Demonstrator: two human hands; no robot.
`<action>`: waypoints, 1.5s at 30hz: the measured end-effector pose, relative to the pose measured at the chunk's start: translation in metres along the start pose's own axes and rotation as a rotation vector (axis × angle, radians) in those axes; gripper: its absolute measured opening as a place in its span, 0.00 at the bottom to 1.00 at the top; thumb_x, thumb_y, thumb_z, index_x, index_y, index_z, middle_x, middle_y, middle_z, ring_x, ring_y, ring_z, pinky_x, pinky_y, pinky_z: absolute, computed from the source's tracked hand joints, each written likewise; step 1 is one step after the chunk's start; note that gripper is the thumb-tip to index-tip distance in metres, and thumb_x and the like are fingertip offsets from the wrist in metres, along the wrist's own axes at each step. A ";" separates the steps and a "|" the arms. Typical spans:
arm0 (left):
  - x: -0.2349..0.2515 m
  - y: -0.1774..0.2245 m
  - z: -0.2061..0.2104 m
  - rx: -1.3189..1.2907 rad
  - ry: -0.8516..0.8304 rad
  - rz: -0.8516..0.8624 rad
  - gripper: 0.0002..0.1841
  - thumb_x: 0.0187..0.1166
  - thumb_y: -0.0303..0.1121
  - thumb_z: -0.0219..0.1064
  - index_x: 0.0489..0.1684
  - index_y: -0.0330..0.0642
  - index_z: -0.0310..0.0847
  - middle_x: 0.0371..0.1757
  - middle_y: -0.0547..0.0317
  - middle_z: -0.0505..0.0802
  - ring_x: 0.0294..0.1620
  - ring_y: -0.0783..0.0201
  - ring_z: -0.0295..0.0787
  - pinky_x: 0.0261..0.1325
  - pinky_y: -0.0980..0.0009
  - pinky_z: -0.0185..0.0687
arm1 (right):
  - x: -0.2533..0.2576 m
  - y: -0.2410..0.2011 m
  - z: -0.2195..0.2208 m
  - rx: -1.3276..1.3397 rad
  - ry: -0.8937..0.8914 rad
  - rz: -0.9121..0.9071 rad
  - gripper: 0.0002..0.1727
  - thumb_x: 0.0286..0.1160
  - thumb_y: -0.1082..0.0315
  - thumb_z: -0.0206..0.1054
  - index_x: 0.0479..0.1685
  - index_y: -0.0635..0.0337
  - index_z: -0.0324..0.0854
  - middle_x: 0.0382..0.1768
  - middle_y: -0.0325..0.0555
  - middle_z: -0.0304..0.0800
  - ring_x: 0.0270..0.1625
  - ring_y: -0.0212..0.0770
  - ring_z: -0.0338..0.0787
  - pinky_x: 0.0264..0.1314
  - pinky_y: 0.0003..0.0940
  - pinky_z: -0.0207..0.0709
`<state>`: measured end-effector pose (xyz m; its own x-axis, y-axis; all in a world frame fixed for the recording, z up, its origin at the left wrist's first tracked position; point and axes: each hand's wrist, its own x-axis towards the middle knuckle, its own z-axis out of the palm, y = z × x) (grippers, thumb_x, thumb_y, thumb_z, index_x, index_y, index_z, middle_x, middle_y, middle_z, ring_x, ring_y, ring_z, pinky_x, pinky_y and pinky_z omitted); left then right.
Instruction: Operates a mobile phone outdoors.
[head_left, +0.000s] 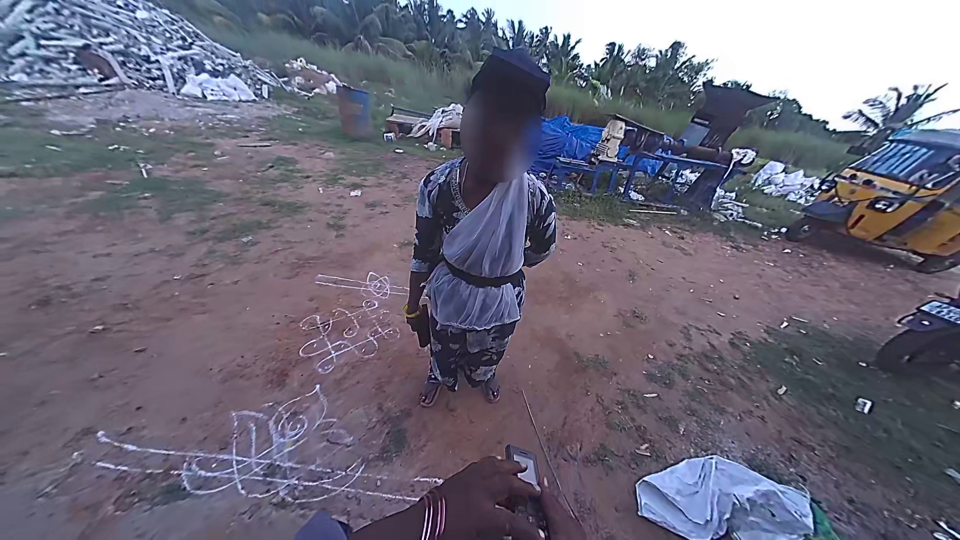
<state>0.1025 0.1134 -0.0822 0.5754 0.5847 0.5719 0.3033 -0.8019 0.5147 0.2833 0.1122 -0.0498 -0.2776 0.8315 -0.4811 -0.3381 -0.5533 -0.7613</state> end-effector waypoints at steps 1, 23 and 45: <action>0.000 0.001 0.001 0.017 -0.009 0.014 0.13 0.70 0.33 0.76 0.51 0.48 0.96 0.61 0.40 0.93 0.71 0.33 0.83 0.75 0.41 0.73 | -0.001 0.001 0.000 -0.007 0.016 0.001 0.32 0.97 0.60 0.26 0.41 0.54 0.81 0.28 0.32 0.94 0.36 0.24 0.94 0.46 0.24 0.88; 0.000 0.005 0.001 0.068 0.184 0.053 0.13 0.78 0.38 0.70 0.53 0.42 0.91 0.52 0.42 0.95 0.61 0.45 0.91 0.69 0.55 0.80 | -0.002 0.007 -0.008 0.318 -0.431 0.003 0.21 0.93 0.50 0.50 0.51 0.49 0.87 0.44 0.38 0.99 0.48 0.31 0.97 0.57 0.28 0.89; 0.011 0.014 0.004 0.338 0.301 0.142 0.11 0.81 0.46 0.67 0.49 0.55 0.92 0.53 0.56 0.95 0.67 0.54 0.85 0.71 0.66 0.76 | -0.008 0.018 -0.005 0.436 -0.466 -0.078 0.09 0.77 0.56 0.72 0.45 0.46 0.94 0.41 0.34 0.99 0.48 0.27 0.96 0.58 0.24 0.86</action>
<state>0.1166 0.1085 -0.0714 0.3984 0.4364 0.8067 0.4964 -0.8422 0.2105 0.2841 0.0959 -0.0623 -0.5661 0.8159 -0.1173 -0.6802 -0.5428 -0.4927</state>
